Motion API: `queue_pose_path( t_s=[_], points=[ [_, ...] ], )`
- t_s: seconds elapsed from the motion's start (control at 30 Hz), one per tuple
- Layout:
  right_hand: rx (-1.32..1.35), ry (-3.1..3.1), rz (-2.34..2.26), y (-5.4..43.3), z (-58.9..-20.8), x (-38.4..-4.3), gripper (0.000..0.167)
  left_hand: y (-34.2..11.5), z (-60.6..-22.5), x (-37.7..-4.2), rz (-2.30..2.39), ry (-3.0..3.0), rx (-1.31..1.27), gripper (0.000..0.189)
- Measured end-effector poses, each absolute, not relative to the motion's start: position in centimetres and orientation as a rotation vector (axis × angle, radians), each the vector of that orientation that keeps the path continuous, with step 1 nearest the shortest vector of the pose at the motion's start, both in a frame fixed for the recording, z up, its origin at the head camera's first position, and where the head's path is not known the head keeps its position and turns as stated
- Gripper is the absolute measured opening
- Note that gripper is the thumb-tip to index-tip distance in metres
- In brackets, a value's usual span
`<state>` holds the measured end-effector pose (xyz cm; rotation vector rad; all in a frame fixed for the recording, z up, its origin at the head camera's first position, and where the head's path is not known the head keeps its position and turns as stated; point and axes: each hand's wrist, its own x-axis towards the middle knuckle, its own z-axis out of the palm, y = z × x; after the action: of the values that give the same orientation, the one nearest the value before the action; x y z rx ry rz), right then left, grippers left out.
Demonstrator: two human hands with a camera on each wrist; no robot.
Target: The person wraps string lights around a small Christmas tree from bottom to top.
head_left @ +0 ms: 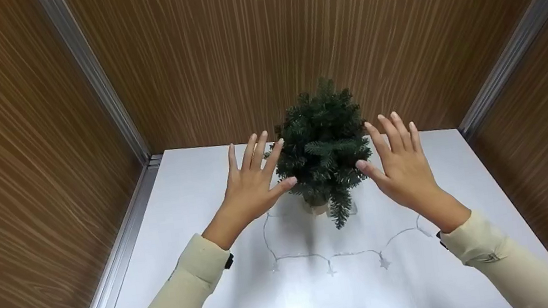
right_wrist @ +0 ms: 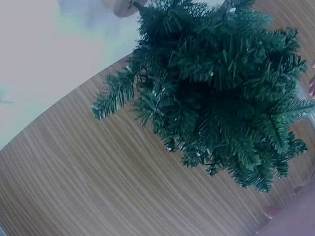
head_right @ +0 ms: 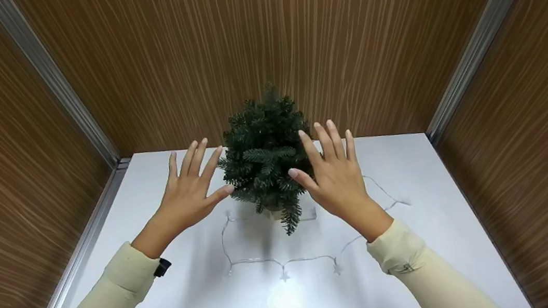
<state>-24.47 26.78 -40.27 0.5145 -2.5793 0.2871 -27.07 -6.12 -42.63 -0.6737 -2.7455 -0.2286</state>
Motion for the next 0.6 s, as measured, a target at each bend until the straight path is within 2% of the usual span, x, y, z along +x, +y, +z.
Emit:
queue_pose_path(
  t_s=[0.3, 0.6],
  points=[
    [0.55, -2.534, 0.33, 26.2, -42.5, -22.7, 0.079, -6.1, -45.2, -26.3, -0.316, -2.753, -0.659, 0.085],
    [0.567, -2.482, 0.425, 25.4, -45.7, -21.0, 0.075, -5.4, -48.0, -25.7, -0.359, -2.802, -0.661, 0.085]
  ],
)
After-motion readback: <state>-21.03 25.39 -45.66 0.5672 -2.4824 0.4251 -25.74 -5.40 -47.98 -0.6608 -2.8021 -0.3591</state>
